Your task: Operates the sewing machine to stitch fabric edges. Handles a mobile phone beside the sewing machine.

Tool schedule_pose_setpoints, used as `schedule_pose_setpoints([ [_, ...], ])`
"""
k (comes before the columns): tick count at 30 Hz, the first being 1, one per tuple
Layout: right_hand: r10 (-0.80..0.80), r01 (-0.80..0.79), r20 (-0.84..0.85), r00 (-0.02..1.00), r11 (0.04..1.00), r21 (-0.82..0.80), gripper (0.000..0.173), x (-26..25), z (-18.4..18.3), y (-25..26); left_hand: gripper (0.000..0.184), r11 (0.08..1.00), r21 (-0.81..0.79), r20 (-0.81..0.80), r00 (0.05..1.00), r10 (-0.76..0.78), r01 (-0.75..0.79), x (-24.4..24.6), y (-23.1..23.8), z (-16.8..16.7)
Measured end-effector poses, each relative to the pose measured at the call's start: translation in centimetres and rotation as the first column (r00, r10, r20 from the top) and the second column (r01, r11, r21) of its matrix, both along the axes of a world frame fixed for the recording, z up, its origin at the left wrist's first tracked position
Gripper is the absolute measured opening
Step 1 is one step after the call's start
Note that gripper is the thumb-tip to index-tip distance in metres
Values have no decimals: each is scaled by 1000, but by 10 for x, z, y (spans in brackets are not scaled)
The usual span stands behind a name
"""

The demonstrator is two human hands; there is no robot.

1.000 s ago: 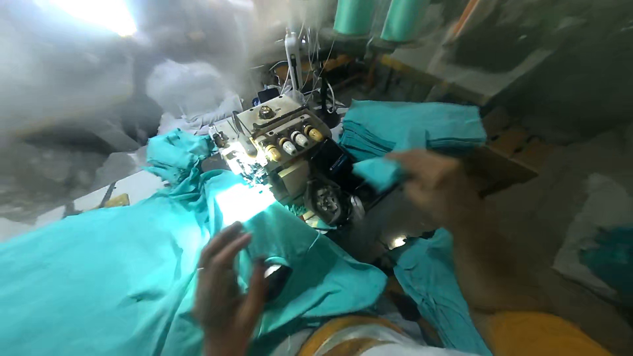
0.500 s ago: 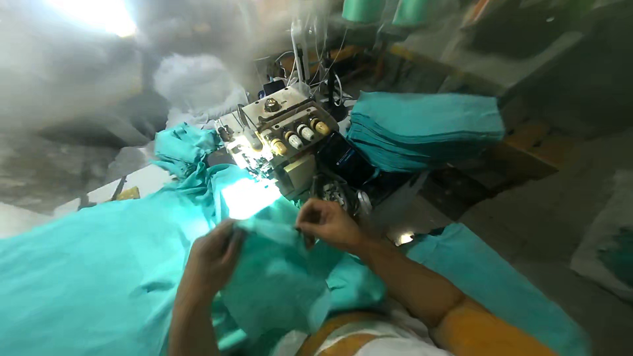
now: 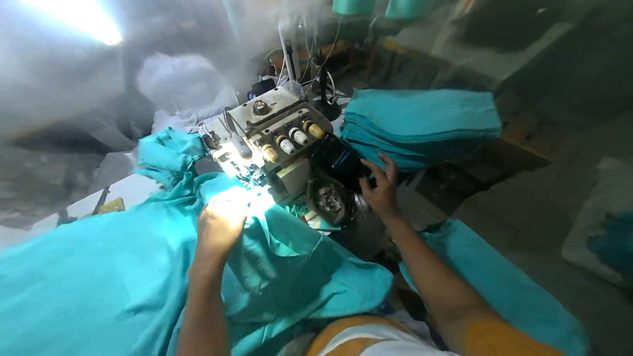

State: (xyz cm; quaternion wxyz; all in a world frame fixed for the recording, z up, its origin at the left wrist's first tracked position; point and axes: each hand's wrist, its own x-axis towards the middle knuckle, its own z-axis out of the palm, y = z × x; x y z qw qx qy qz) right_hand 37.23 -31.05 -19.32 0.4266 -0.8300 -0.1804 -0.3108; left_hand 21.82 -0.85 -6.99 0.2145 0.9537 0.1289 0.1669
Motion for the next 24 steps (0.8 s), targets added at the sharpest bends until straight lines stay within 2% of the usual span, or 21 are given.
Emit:
schedule_pose_setpoints([
  [2,28,-28,-49,998,1000,6,43,4,4,0,31,999,2,-24,998,-53,53,0,2,6],
  [5,25,-23,-56,998,999,30,35,12,13,3,21,973,-31,173,960,-220,229,-8,11,2],
  [6,28,-26,-40,999,999,36,32,17,17,5,18,966,-81,196,954,-225,245,-10,11,2],
  [8,47,-45,-36,998,997,68,26,25,24,9,16,975,-127,203,967,-156,184,-10,7,0],
  [12,100,-70,-205,974,986,150,25,32,42,17,20,989,-147,156,988,-6,29,1,-1,-8],
  [18,75,-34,-269,960,987,156,26,29,50,25,21,988,-146,136,990,-27,47,1,1,-11],
  [22,66,-28,-250,966,988,151,23,28,49,25,21,991,-121,144,989,-31,48,2,-1,-13],
  [24,51,-26,-178,983,990,142,24,27,43,25,23,992,-114,158,987,-40,58,2,0,-14],
])
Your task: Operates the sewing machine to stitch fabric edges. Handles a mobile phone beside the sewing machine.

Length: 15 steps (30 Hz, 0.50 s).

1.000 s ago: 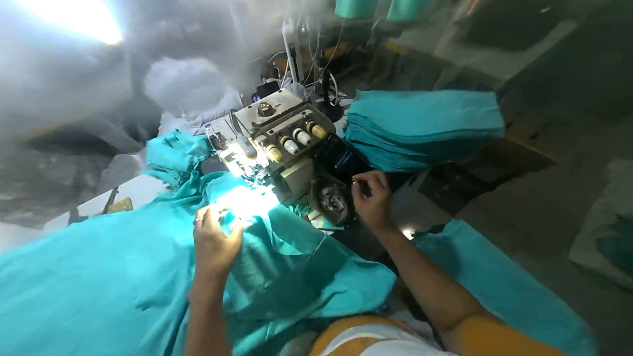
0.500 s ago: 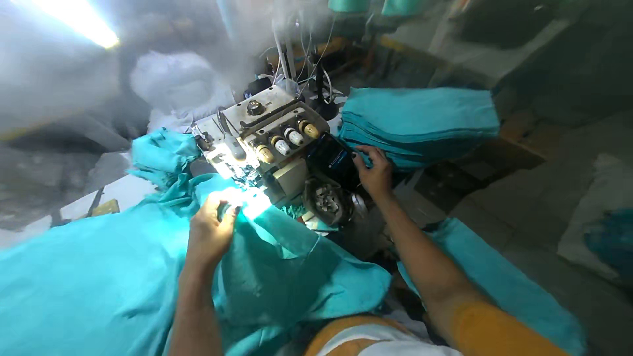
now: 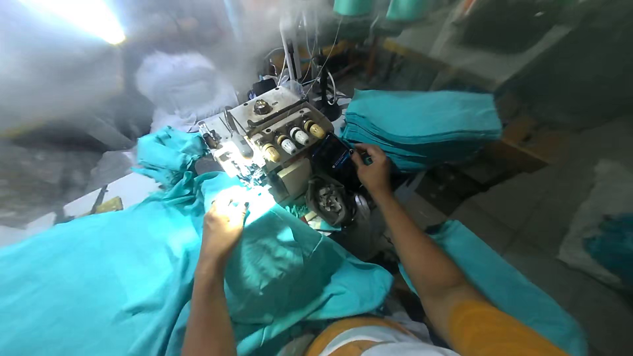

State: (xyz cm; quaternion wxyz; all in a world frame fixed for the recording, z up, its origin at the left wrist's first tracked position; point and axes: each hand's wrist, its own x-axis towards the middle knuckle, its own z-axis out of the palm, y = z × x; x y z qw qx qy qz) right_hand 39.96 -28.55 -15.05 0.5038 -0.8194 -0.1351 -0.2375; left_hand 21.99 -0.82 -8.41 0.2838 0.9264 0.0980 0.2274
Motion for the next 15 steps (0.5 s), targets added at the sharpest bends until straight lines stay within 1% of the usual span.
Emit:
schedule_pose_setpoints([
  [3,-33,44,237,971,998,-40,23,-3,-14,1,25,1000,5,-17,1000,11,-11,0,-1,0],
  [5,-41,76,331,943,993,-92,25,-8,-21,3,24,1000,16,-11,1000,13,-12,0,-1,-1],
  [8,-66,148,396,916,972,-183,35,-14,-31,9,23,1000,14,-11,1000,14,-14,1,-3,-1],
  [10,-99,202,429,898,958,-202,38,-15,-36,12,24,1000,17,-14,1000,20,-20,1,-3,-1],
  [12,-111,224,430,896,949,-221,43,-16,-37,14,25,1000,25,-6,1000,7,-7,1,-1,-2],
  [14,-114,227,421,900,947,-229,43,-18,-35,16,25,1000,31,-3,1000,1,-1,1,-1,-2],
  [15,-113,224,422,899,949,-223,38,-19,-35,17,26,999,33,-9,1000,3,-3,1,-2,-1],
])
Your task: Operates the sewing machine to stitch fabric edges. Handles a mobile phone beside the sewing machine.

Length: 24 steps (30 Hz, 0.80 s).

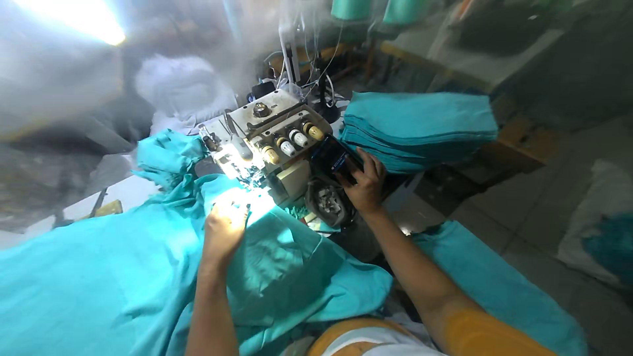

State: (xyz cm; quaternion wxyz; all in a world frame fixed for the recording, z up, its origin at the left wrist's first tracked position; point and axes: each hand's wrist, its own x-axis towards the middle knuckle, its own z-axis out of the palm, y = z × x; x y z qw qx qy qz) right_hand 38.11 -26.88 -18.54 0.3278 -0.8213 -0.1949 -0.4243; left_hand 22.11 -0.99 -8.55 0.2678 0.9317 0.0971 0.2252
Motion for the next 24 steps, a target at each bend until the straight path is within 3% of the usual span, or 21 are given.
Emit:
schedule_pose_setpoints([
  [4,21,-22,21,1000,1000,11,23,0,-1,2,25,1000,18,-10,1000,5,-5,0,-2,2],
  [9,28,-32,59,998,997,68,17,2,-5,2,23,1000,-3,-15,1000,11,-11,0,-1,1],
  [19,-20,21,-8,1000,999,25,46,0,1,-10,24,1000,-4,-17,1000,21,-21,0,-3,3],
  [24,45,-32,-76,996,986,166,18,0,-3,-22,23,999,-18,-29,999,32,-33,-1,-4,5],
])
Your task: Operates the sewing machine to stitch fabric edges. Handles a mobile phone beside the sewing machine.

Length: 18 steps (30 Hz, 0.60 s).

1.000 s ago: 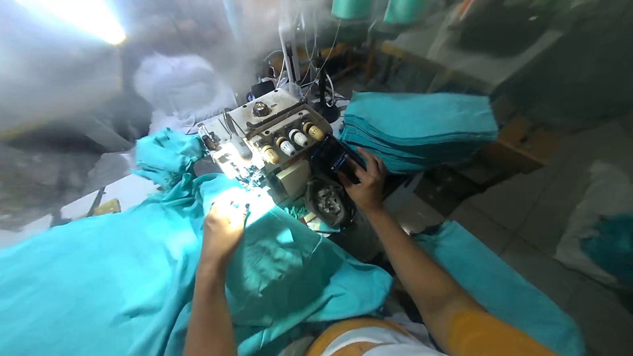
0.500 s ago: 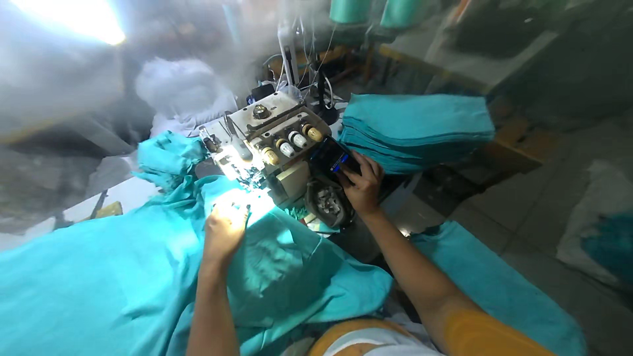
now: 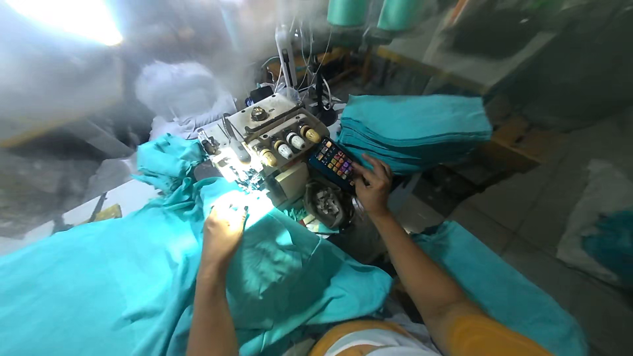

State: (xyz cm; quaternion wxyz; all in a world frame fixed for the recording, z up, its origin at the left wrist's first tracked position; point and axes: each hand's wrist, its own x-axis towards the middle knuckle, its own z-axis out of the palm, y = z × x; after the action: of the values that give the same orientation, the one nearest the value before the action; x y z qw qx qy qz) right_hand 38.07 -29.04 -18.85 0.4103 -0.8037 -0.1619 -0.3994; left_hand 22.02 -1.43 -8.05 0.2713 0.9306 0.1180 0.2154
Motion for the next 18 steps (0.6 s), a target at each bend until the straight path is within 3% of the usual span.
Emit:
schedule_pose_setpoints([
  [2,28,-20,-73,997,994,107,10,1,1,-7,23,1000,-25,-3,1000,13,-13,0,-1,2],
  [9,205,-92,-350,914,945,313,23,4,14,-25,26,1000,-19,20,1000,4,-3,0,1,-1],
  [12,255,-215,-254,933,961,174,36,9,17,-23,26,1000,-27,21,1000,13,-12,1,0,-1],
  [15,263,-264,-81,961,965,0,30,11,11,-14,26,1000,-11,24,1000,12,-12,0,2,-2],
  [18,256,-257,-38,966,966,-33,26,8,2,-9,25,1000,-10,20,1000,17,-17,1,2,-3],
])
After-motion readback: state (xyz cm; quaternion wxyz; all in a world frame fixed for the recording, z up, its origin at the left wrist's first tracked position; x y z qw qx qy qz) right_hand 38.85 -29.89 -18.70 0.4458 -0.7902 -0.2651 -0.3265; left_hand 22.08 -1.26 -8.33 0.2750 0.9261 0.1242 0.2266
